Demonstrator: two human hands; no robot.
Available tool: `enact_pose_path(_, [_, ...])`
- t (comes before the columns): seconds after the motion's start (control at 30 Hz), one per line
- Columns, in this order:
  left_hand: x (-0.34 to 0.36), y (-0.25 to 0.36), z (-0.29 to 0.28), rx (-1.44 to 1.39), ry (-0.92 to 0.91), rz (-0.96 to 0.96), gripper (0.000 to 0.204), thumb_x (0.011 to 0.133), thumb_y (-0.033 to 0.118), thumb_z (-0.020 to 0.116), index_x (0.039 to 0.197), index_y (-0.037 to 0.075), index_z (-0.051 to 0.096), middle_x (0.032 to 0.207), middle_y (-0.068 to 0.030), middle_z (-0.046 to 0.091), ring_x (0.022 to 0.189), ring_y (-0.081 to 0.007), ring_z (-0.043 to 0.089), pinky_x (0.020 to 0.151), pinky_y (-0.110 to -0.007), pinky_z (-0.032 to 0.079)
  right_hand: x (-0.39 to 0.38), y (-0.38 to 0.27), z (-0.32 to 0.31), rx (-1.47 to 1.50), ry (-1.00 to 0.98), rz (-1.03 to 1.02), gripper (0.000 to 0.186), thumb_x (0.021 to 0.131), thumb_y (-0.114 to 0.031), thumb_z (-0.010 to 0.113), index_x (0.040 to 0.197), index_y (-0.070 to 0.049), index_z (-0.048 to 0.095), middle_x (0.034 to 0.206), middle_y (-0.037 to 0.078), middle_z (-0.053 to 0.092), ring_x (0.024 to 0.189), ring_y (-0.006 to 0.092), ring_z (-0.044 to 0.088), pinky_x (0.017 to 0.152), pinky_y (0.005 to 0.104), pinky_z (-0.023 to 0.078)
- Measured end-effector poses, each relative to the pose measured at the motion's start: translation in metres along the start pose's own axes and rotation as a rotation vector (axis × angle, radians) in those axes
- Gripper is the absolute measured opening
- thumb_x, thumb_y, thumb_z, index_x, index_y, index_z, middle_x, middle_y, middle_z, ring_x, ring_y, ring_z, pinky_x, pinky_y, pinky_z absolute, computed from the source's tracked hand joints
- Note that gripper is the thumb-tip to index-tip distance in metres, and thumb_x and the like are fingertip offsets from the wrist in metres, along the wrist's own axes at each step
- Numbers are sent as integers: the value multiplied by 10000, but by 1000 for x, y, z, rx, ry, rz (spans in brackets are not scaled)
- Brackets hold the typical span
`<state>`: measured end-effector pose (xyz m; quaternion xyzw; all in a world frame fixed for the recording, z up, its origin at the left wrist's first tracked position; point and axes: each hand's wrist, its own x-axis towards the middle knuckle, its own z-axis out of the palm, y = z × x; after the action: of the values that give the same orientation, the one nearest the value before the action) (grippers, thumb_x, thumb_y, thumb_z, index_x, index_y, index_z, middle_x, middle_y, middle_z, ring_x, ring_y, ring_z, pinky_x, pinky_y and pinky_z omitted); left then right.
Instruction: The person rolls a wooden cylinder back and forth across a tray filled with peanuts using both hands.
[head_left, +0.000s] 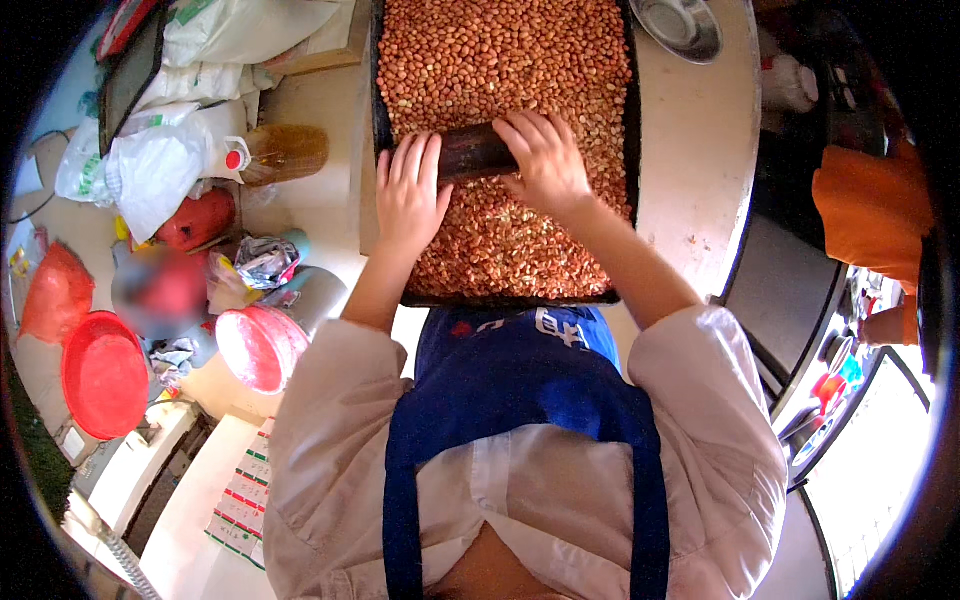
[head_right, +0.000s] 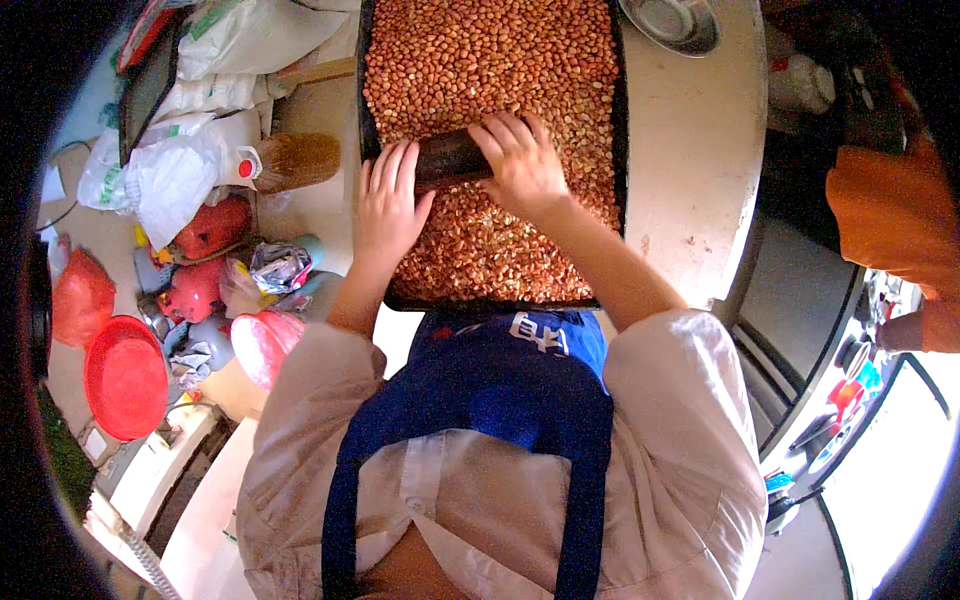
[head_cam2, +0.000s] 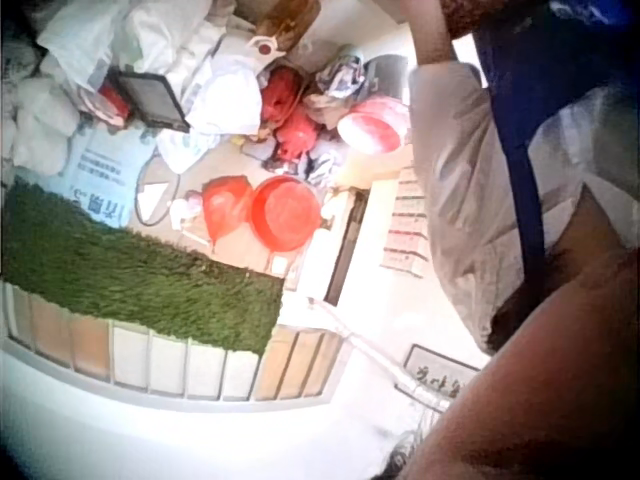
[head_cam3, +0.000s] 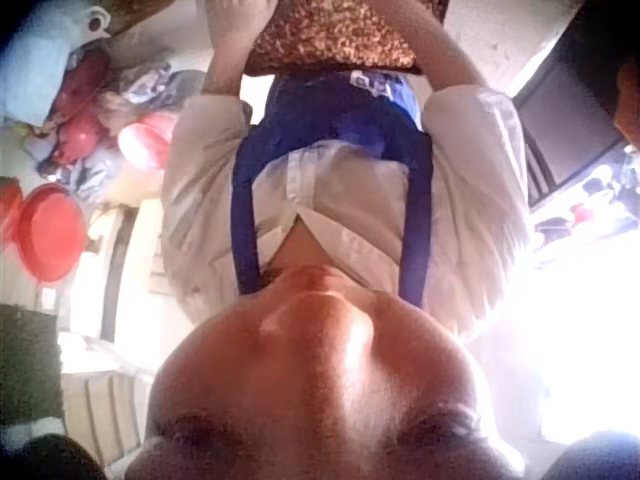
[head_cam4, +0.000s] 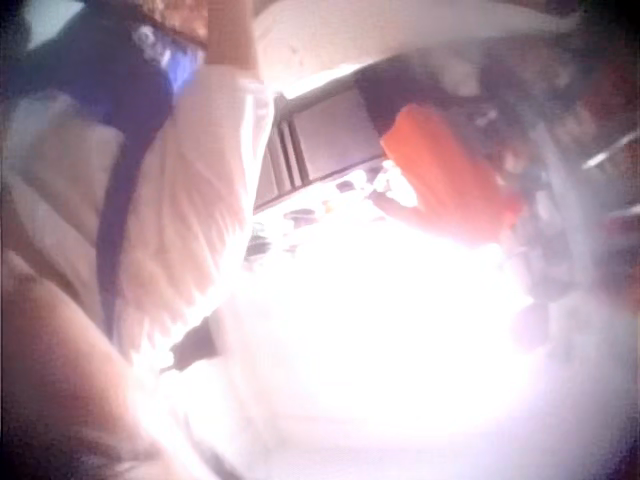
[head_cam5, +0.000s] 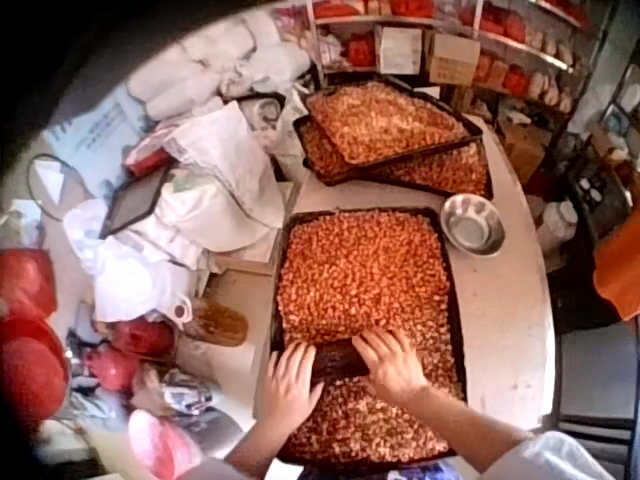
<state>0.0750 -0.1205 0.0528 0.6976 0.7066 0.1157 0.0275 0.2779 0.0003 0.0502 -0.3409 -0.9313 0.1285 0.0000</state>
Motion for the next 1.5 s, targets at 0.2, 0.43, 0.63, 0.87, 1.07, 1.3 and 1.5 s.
enact_pose_path(0.2, [54, -47, 29, 82, 80, -54, 761, 1033, 447, 486, 1607, -3, 269, 1679, -188, 268, 1555, -370, 238, 1242, -554, 213, 71, 12, 4, -297, 153, 76, 782, 1022, -709, 271, 1626, -213, 270, 1675, 55, 297, 1567, 256, 206, 1262, 581, 151])
enact_pose_path(0.43, [121, -97, 50, -14, 125, -181, 829, 1056, 605, 294, 1624, 7, 206, 1693, -209, 196, 1580, -387, 118, 1253, -585, 103, 134, 34, -18, -91, 574, 39, 689, 946, -495, 630, 1434, -28, 492, 1476, 201, 491, 1386, 386, 410, 1175, 538, 292])
enact_pose_path(0.63, [8, -24, 25, -96, 7, 88, 879, 1019, 605, 412, 1541, -98, 333, 1622, -288, 314, 1501, -476, 287, 1186, -584, 269, 2, 2, 21, -83, 107, 40, 644, 999, -602, 478, 1418, -115, 525, 1380, 137, 575, 1280, 307, 537, 1100, 520, 386])
enact_pose_path(0.87, [95, -66, 42, -116, 38, -119, 882, 1047, 595, 346, 1605, -67, 175, 1701, -244, 90, 1587, -369, 51, 1278, -514, 89, 98, 31, -11, -247, 109, 116, 754, 1035, -682, 319, 1439, -72, 497, 1389, 180, 567, 1316, 318, 538, 1103, 503, 432])
enact_pose_path(1.07, [106, -55, 42, 64, 26, -53, 946, 1026, 669, 307, 1594, -80, 201, 1694, -244, 142, 1569, -410, 127, 1252, -555, 180, 99, 40, -17, -225, 145, 343, 682, 965, -628, 526, 1340, -58, 545, 1332, 173, 579, 1284, 321, 531, 1056, 508, 434])
enact_pose_path(1.3, [41, -20, 33, -103, -1, 137, 905, 1022, 653, 347, 1538, -89, 354, 1612, -304, 322, 1498, -482, 296, 1203, -581, 262, 24, 27, -11, -161, -95, 230, 684, 998, -615, 441, 1373, -48, 515, 1397, 179, 536, 1358, 299, 469, 1105, 522, 385])
enact_pose_path(1.5, [137, -44, 54, 9, 4, -157, 1006, 985, 753, 315, 1616, -21, 200, 1698, -229, 152, 1584, -386, 81, 1254, -578, 110, 107, 77, -6, -140, 189, 329, 629, 952, -581, 542, 1262, -40, 622, 1302, 159, 631, 1266, 315, 549, 1085, 494, 427])
